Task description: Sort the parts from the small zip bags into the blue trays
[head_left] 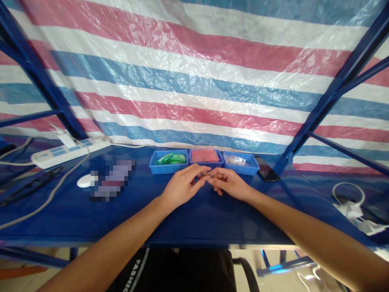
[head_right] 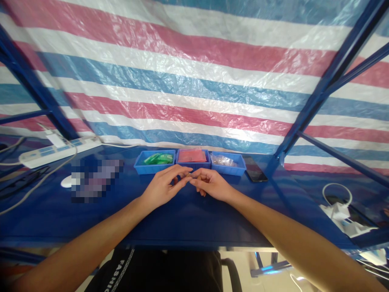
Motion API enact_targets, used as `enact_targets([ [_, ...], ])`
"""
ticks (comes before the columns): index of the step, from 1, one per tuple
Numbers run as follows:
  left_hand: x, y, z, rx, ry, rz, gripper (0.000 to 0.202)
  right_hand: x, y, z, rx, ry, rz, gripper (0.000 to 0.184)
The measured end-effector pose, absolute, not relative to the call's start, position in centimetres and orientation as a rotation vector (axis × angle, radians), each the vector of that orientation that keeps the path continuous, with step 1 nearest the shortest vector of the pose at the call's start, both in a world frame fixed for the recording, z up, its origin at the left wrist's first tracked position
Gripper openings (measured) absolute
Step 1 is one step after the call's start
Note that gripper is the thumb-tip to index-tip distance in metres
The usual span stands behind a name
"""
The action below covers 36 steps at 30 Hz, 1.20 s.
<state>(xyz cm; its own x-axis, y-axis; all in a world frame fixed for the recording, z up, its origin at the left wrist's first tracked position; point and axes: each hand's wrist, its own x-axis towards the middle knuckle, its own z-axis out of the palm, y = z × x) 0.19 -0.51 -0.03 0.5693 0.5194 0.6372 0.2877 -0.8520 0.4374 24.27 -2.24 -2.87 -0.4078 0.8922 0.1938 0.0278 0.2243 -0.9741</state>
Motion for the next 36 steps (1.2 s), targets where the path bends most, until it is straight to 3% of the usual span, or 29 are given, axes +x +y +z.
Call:
enact_targets([
  [6,0.2,-0.2,-0.1,2.515,0.784,1.11,0.052,24.1,-2.3,-2.1,-0.892,-1.529,1.221,0.037],
  [12,0.0,0.4,-1.2,2.734,0.788,0.815,0.059,24.6,-1.5,-1.9,-0.882,-1.107,1.112,0.042],
  [19,0.0,1.2,-1.9,2.775,0.737,0.673,0.034,25.5,-0.5,-2.4,-0.845,-0.855,1.168,0.043],
  [36,0.0,1.1,-1.6,2.769,0.678,0.717,0.029,25.6,-0.5,-2.5,-0.863,-0.899,1.179,0.04],
])
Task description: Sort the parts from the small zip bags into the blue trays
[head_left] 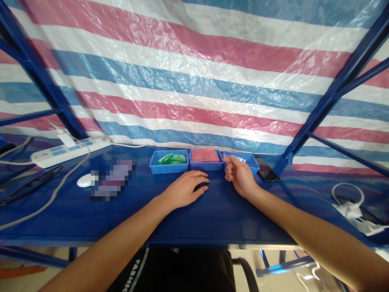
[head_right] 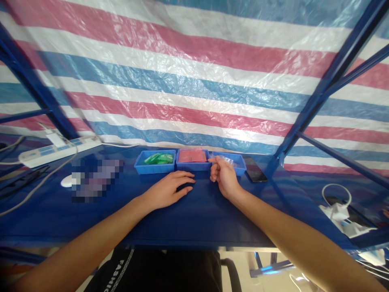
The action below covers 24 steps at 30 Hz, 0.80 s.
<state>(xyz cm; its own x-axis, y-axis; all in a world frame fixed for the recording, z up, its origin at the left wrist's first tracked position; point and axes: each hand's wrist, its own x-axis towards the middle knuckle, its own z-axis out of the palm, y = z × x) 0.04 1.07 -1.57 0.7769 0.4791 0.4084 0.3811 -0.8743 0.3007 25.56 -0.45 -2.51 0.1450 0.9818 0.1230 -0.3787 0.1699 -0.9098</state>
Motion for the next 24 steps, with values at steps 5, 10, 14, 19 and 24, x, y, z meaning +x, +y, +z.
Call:
enact_targets([
  [5,0.1,1.1,-1.5,2.763,0.663,0.718,0.028,26.2,-0.1,-2.6,-0.872,-0.874,1.172,0.045],
  [10,0.0,1.0,-1.5,2.77,0.68,0.694,0.028,25.6,-0.5,-1.9,-0.851,-0.865,1.17,0.059],
  [14,-0.1,0.8,-1.5,2.78,0.656,0.736,0.029,25.7,-1.4,0.6,-0.945,-1.175,1.15,0.06],
  [19,-0.3,0.5,-1.6,2.769,0.669,0.74,0.028,30.6,-1.6,4.6,-1.195,-1.812,0.396,0.046],
  [24,-0.3,0.3,-1.6,2.761,0.706,0.731,0.028,37.0,-0.1,4.0,-1.533,-2.212,0.073,0.109],
])
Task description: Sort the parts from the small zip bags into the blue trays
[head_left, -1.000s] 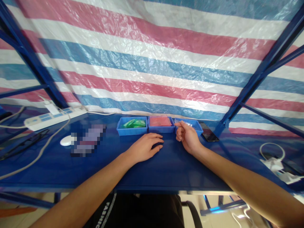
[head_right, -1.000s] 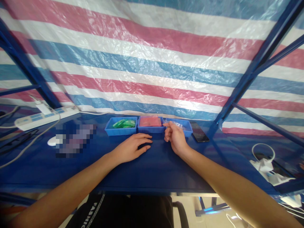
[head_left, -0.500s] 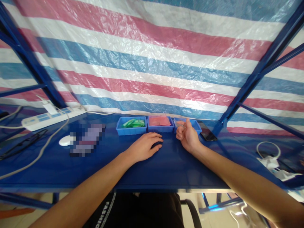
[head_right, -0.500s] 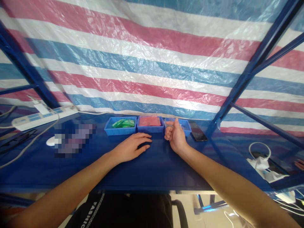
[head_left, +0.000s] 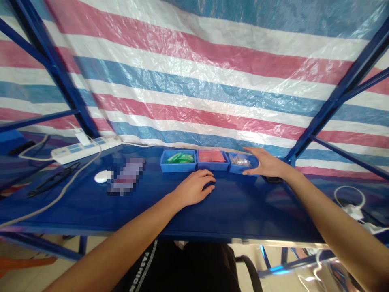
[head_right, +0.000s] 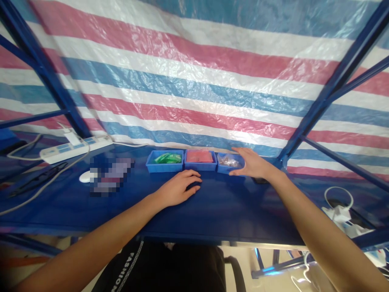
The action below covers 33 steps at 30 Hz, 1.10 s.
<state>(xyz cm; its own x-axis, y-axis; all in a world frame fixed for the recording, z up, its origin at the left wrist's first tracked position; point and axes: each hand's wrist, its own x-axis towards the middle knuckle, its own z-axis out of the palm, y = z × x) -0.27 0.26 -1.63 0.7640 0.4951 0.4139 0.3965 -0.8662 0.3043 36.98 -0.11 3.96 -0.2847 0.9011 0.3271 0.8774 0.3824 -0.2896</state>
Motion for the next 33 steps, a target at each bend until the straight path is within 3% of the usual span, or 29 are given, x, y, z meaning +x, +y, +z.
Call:
enact_targets([
  [9,-0.3,0.0,-1.6,2.723,0.802,0.748,0.046,40.5,-0.9,2.7,-1.66,-2.1,0.349,0.11],
  [14,-0.5,-0.3,-1.7,2.653,0.847,0.696,0.085,40.3,-3.3,5.4,-1.649,-2.189,0.395,0.098],
  [19,-0.3,-0.7,-1.0,2.594,0.759,0.692,0.115,37.6,-6.2,8.5,-1.486,-2.302,0.383,0.109],
  [26,-0.1,-1.2,-0.7,2.532,0.607,0.729,0.125,32.2,-5.8,9.9,-1.194,-2.283,0.31,0.113],
  [33,-0.3,-1.0,-1.0,2.516,0.584,0.73,0.124,27.4,-1.7,6.5,-0.879,-2.079,0.31,0.104],
])
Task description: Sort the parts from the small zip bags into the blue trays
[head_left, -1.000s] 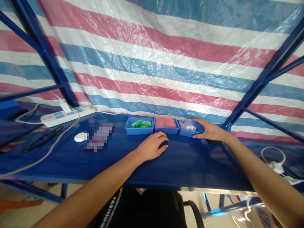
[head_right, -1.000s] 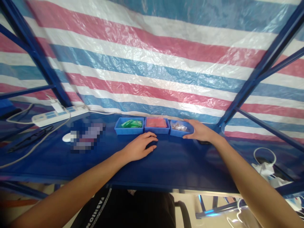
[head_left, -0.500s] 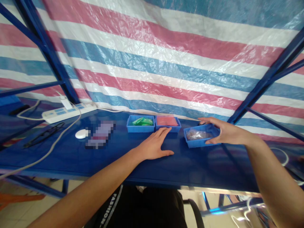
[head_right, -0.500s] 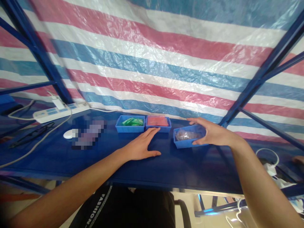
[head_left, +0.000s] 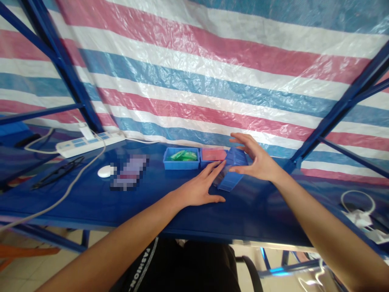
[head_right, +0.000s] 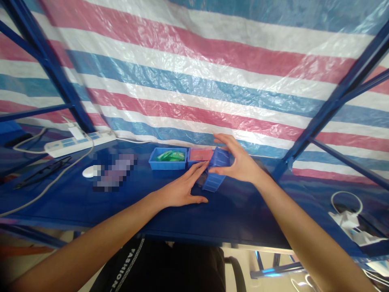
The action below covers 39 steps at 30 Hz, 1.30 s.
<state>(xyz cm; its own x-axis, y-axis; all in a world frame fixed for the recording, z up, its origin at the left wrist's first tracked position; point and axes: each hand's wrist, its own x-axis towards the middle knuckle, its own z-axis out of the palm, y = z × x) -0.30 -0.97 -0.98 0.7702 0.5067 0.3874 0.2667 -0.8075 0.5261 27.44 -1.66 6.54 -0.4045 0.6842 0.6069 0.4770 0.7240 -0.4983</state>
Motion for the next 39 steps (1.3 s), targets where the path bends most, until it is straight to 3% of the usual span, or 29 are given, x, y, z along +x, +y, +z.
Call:
enact_targets([
  [8,-0.2,-0.6,-1.0,2.554,0.552,0.716,0.11,23.8,-1.1,-0.7,-0.864,-1.62,0.195,0.102],
  [13,-0.3,-0.7,-0.8,2.552,0.586,0.784,0.117,23.3,-1.7,-2.4,-0.962,-1.655,0.505,0.133],
  [16,-0.4,-0.8,-0.5,2.538,0.602,0.82,0.113,23.4,-1.6,-2.3,-0.967,-1.704,0.507,0.14],
  [27,-0.4,-1.1,0.7,2.479,0.569,0.824,0.098,23.7,-2.7,-0.7,-0.907,-1.951,0.138,0.106],
  [39,-0.3,-1.0,0.0,2.483,0.555,0.835,0.093,23.6,-3.0,0.1,-0.863,-2.068,0.07,0.091],
])
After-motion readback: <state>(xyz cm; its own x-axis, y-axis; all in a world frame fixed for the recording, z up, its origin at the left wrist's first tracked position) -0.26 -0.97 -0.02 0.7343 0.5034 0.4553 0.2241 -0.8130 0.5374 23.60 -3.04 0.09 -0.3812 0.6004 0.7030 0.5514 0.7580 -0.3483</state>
